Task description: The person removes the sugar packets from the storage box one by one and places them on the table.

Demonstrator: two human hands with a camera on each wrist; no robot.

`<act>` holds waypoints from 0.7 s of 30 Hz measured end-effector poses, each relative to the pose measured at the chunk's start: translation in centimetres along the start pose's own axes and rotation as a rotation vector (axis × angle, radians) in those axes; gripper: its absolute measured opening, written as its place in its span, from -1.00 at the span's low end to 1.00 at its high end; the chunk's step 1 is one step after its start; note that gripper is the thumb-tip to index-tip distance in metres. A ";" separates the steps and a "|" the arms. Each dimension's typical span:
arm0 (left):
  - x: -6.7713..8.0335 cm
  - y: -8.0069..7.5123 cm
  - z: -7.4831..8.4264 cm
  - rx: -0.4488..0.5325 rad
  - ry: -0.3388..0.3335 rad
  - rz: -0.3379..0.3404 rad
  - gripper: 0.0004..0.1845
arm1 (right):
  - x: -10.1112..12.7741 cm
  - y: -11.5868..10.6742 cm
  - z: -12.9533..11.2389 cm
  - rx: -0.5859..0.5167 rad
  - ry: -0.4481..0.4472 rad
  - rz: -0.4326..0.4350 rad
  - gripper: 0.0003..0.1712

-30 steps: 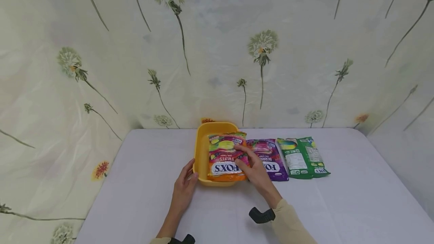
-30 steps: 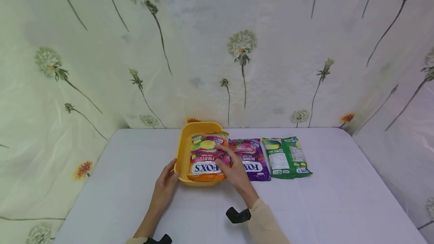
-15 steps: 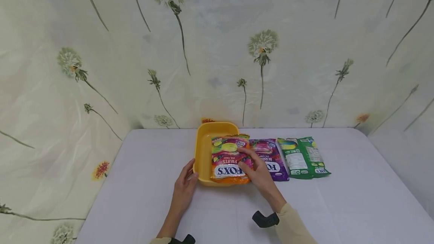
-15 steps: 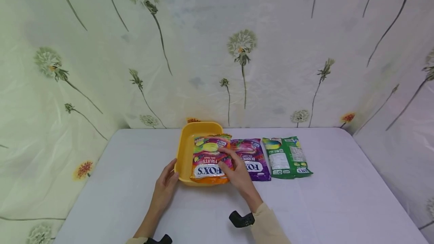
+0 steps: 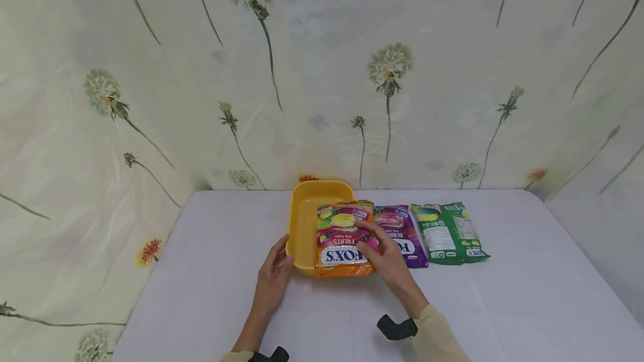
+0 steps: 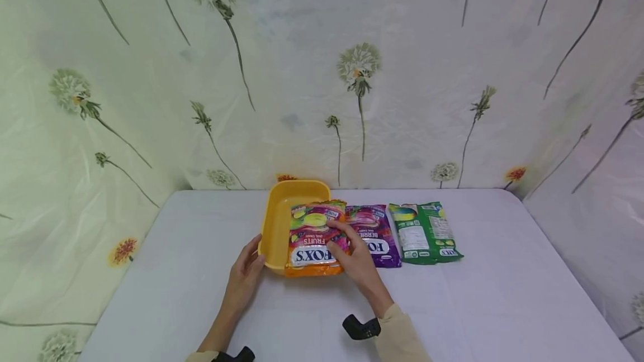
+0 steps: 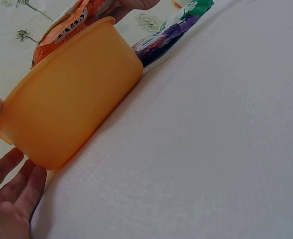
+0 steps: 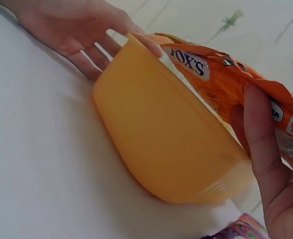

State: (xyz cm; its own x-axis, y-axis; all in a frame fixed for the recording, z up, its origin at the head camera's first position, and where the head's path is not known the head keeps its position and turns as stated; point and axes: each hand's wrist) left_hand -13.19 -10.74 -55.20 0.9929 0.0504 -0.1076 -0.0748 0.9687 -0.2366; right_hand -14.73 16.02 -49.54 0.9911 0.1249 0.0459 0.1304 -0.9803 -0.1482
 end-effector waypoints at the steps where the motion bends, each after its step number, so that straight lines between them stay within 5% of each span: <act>1: 0.0 0.0 0.0 0.002 0.002 0.000 -0.49 | 0.0 0.0 0.0 0.000 -0.003 -0.003 -0.42; 16: -0.1 -0.1 0.1 0.014 0.017 0.005 -0.50 | 0.9 -0.2 0.7 0.028 -0.027 0.003 -0.42; 21: 0.2 -0.4 1.5 0.021 0.013 -0.013 -0.48 | 1.2 -0.3 0.5 0.021 -0.031 0.012 -0.43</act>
State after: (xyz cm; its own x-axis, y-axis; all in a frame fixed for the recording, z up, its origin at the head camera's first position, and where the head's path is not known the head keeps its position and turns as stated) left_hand -12.78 -10.74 -53.70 0.9924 0.0350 -0.1177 -0.0601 0.9742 -0.2173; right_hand -13.53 16.59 -49.94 0.9929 0.1186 0.0130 0.1191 -0.9783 -0.1697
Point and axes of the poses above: each hand's wrist, its own x-axis away from the middle knuckle, its own y-axis out of the palm, z = x × y, and after that the axes turned 1 degree about z, right-handed
